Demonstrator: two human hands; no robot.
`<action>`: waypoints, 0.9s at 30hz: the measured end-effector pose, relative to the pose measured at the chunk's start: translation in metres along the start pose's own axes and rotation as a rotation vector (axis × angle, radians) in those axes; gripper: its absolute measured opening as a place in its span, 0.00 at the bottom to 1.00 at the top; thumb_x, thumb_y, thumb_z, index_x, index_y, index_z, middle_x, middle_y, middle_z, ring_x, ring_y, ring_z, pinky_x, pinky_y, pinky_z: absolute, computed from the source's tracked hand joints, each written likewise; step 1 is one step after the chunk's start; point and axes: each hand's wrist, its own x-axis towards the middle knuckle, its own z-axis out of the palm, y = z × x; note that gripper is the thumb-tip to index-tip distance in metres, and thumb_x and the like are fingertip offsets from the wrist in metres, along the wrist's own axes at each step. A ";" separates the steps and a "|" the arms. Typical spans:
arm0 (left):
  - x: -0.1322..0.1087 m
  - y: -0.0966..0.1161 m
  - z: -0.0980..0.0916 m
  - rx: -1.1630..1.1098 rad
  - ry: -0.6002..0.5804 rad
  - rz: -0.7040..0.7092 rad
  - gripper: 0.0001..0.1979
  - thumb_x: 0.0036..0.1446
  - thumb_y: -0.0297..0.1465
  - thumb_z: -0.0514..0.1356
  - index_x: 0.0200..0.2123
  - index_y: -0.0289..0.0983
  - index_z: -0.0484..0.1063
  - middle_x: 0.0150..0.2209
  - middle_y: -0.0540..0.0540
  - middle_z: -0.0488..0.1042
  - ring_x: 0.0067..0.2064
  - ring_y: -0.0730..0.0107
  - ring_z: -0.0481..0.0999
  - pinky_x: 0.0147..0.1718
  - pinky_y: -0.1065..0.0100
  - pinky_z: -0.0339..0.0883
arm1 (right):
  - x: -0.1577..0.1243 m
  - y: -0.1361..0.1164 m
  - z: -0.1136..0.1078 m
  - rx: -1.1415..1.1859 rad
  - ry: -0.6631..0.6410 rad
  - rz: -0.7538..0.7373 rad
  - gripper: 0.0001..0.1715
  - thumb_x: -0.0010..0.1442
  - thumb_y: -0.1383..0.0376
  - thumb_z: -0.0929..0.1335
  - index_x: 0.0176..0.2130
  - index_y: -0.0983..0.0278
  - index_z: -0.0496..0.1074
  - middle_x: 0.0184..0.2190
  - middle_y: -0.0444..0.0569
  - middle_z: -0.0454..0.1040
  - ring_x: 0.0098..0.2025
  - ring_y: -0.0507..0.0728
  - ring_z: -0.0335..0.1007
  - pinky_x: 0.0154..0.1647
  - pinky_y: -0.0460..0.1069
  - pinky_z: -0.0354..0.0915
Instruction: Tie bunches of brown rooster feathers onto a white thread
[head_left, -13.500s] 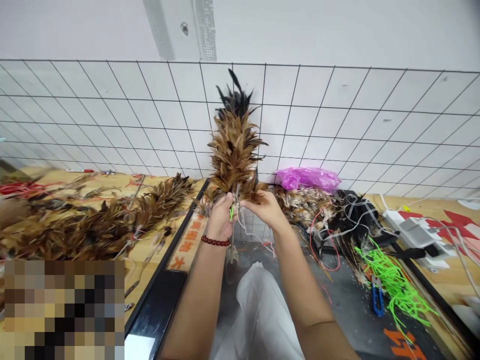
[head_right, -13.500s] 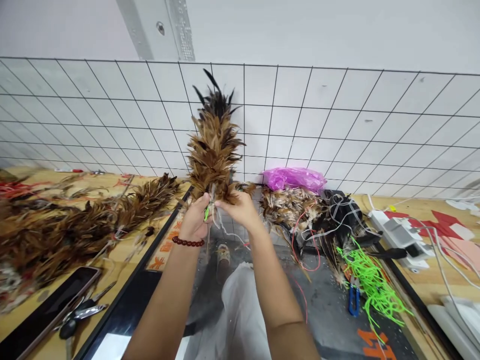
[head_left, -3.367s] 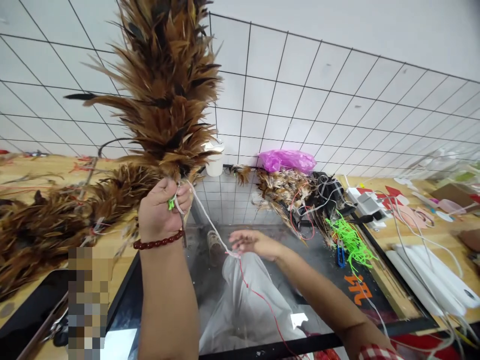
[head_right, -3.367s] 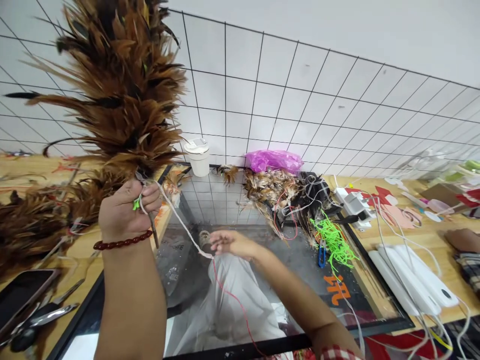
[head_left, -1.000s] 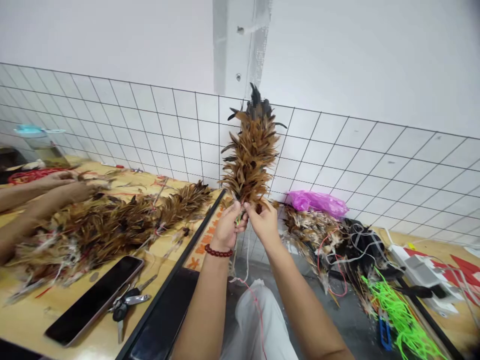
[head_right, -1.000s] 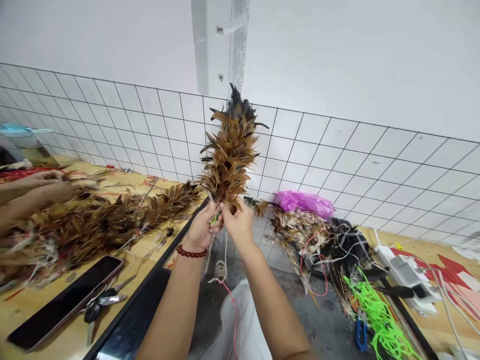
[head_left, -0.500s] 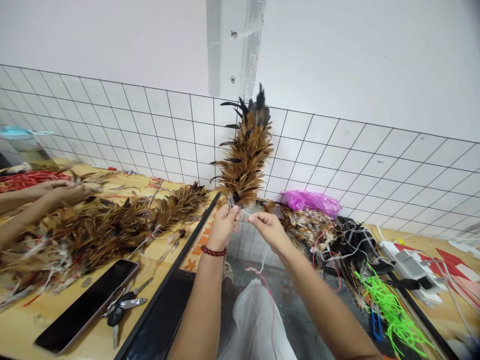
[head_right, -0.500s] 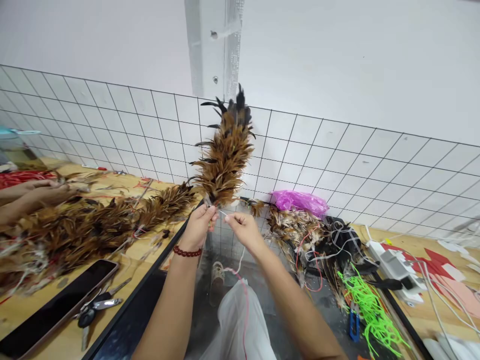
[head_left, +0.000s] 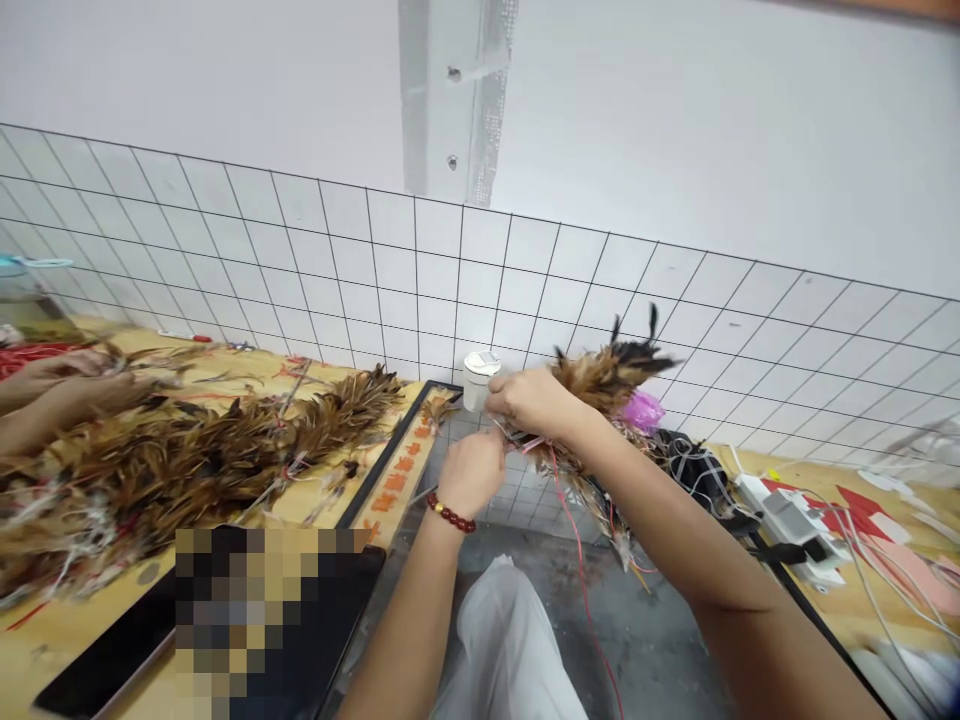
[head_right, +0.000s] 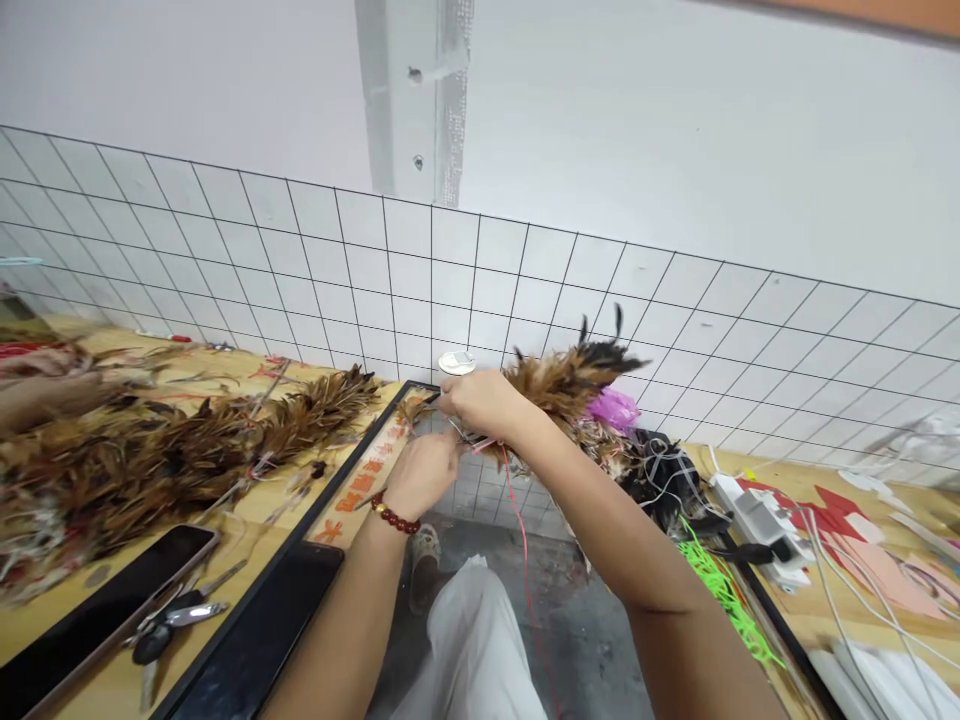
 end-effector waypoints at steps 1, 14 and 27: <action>-0.001 0.003 0.000 0.047 0.022 0.004 0.11 0.61 0.31 0.48 0.38 0.34 0.68 0.32 0.38 0.76 0.34 0.57 0.77 0.28 0.65 0.60 | 0.000 0.003 0.002 0.021 -0.012 0.062 0.12 0.59 0.66 0.62 0.34 0.61 0.76 0.34 0.49 0.75 0.32 0.53 0.66 0.26 0.47 0.47; -0.007 0.012 -0.008 0.029 0.070 0.080 0.18 0.60 0.35 0.49 0.51 0.35 0.67 0.33 0.40 0.76 0.35 0.60 0.77 0.32 0.66 0.63 | -0.005 0.014 0.003 0.231 0.035 0.365 0.11 0.56 0.59 0.67 0.35 0.57 0.78 0.36 0.47 0.78 0.40 0.56 0.71 0.33 0.47 0.57; -0.026 -0.060 -0.058 -0.781 -0.257 0.127 0.07 0.47 0.31 0.62 0.32 0.39 0.78 0.29 0.45 0.77 0.30 0.64 0.74 0.30 0.70 0.65 | -0.221 0.148 0.005 0.651 0.064 1.248 0.13 0.45 0.59 0.73 0.25 0.68 0.78 0.23 0.57 0.74 0.23 0.49 0.62 0.24 0.51 0.52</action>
